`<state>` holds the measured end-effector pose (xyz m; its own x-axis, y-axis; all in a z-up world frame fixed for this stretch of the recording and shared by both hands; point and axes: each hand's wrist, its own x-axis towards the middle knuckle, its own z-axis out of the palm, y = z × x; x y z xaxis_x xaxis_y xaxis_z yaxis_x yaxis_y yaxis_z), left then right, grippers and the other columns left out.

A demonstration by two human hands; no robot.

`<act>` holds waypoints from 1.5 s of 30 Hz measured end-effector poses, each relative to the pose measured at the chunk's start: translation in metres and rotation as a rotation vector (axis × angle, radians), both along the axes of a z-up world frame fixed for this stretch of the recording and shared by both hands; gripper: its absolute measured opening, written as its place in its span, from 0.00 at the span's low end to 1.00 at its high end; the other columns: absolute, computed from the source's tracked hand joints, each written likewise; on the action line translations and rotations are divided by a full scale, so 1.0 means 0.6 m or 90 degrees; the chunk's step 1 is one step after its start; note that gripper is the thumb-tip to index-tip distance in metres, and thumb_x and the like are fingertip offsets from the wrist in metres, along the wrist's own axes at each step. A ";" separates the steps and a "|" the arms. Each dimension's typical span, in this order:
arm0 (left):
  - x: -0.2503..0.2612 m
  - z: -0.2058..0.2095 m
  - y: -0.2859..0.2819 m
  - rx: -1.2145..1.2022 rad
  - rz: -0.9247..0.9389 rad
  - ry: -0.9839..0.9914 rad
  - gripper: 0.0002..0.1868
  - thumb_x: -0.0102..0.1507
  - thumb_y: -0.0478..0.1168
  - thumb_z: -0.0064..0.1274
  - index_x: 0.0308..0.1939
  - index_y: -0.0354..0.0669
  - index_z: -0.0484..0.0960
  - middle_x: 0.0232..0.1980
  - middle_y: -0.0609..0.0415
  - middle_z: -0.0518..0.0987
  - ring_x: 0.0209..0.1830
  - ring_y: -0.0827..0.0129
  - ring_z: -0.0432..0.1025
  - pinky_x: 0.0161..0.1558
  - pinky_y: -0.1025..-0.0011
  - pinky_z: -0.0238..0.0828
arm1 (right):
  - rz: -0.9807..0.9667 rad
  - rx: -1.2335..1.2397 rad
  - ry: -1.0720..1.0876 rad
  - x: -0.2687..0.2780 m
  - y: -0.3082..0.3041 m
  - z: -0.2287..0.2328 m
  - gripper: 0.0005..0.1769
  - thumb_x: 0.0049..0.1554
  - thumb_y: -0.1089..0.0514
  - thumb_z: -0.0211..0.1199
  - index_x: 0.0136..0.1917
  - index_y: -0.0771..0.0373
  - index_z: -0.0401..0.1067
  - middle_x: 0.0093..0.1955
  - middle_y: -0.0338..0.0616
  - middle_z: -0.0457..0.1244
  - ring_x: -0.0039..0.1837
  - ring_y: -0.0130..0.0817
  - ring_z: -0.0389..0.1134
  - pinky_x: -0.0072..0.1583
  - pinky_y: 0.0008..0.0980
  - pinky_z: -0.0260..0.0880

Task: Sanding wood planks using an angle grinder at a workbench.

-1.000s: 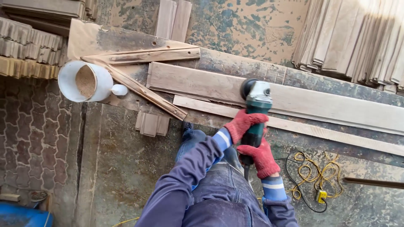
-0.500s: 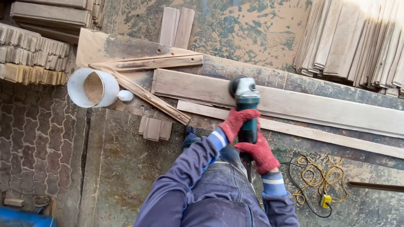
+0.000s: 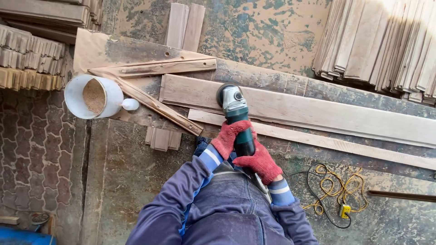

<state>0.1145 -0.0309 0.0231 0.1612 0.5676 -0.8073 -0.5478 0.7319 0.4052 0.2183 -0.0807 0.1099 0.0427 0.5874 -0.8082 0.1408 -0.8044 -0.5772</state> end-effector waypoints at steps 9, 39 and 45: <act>0.168 0.009 -0.001 0.075 -0.098 -0.108 0.25 0.47 0.35 0.74 0.45 0.33 0.81 0.28 0.41 0.81 0.25 0.50 0.81 0.29 0.53 0.83 | -0.200 0.019 0.005 0.124 -0.071 -0.037 0.27 0.33 0.65 0.81 0.43 0.66 0.70 0.29 0.56 0.63 0.28 0.51 0.68 0.28 0.48 0.70; 0.076 -0.001 -0.014 0.031 -0.092 -0.095 0.27 0.46 0.37 0.75 0.45 0.34 0.80 0.28 0.41 0.82 0.27 0.53 0.81 0.31 0.56 0.84 | -0.167 -0.010 -0.006 0.054 -0.061 -0.018 0.29 0.33 0.65 0.82 0.44 0.68 0.69 0.30 0.60 0.64 0.29 0.55 0.70 0.28 0.48 0.71; 0.037 -0.024 -0.006 -0.003 0.012 0.031 0.44 0.42 0.39 0.81 0.56 0.27 0.73 0.33 0.37 0.82 0.34 0.46 0.82 0.38 0.54 0.84 | -0.034 -0.023 -0.015 0.025 -0.026 -0.014 0.36 0.29 0.60 0.88 0.47 0.68 0.72 0.34 0.57 0.64 0.34 0.51 0.70 0.30 0.46 0.73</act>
